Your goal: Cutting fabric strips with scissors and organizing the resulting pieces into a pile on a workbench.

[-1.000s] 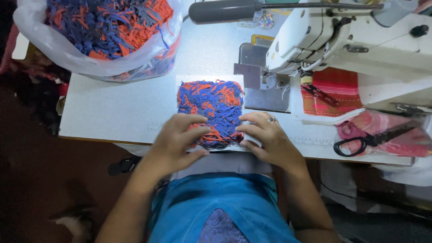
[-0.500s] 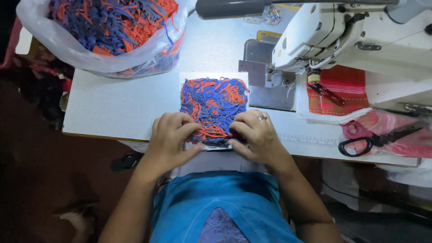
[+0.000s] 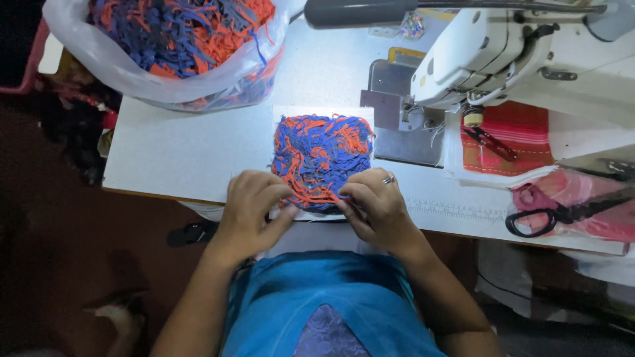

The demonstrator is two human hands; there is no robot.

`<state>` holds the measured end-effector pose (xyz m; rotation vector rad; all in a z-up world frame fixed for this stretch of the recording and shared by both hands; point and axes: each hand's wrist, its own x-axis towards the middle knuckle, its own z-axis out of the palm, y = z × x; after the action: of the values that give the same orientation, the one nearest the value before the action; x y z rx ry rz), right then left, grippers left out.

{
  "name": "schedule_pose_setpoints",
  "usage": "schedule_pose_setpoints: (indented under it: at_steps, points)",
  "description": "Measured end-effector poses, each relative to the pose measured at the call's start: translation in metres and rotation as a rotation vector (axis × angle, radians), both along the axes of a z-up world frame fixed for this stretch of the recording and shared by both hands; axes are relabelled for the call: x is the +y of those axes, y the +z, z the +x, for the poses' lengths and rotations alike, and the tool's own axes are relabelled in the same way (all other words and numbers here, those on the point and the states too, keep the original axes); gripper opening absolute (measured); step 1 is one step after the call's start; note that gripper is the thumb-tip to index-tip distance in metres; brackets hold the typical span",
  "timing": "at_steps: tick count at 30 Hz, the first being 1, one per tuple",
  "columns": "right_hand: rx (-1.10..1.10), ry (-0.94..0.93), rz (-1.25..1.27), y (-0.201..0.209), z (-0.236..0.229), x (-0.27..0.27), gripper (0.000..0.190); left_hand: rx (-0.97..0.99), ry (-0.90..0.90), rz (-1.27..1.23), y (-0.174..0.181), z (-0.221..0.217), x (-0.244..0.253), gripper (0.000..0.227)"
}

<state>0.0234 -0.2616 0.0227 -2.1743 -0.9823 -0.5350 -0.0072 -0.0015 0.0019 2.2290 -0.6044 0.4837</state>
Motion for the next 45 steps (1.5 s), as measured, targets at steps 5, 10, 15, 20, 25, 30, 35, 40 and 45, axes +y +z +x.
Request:
schedule_pose_setpoints:
  at_steps: [5,10,15,20,25,30,35,40,45]
  points:
    - [-0.073,0.050,-0.080,0.004,-0.010,0.034,0.006,0.120,0.020,0.112,0.002,0.000,0.009,0.020]
    - [-0.124,0.065,-0.130,-0.008,-0.007,0.048,0.004,0.098,0.036,0.168,0.000,0.000,0.005,0.008]
    - [-0.161,0.006,-0.180,-0.018,-0.004,0.044,0.008,0.157,0.052,0.205,-0.002,-0.001,0.005,0.010]
    - [-0.072,0.018,-0.128,0.009,0.007,0.042,0.010,0.233,0.019,0.110,0.020,0.003,0.007,0.024]
    - [0.005,0.035,-0.153,-0.004,0.011,0.035,0.013,0.176,0.072,0.212,0.008,0.004,-0.002,0.025]
    - [0.059,-0.111,-0.102,0.000,0.027,0.008,0.017,0.134,0.086,0.097,-0.004,0.018,0.002,0.023]
    - [-0.089,-0.261,-0.303,-0.016,0.032,0.022,0.021,-0.067,0.068,0.145,-0.021,0.057,-0.022,0.017]
    - [-0.200,-0.294,-0.290,-0.050,0.043,0.023,0.005,-0.075,0.066,0.193,-0.041,0.092,-0.032,0.014]
    - [-0.157,-0.219,-0.258,-0.036,0.032,0.023,0.008,-0.001,0.065,0.263,-0.035,0.095,-0.028,0.015]
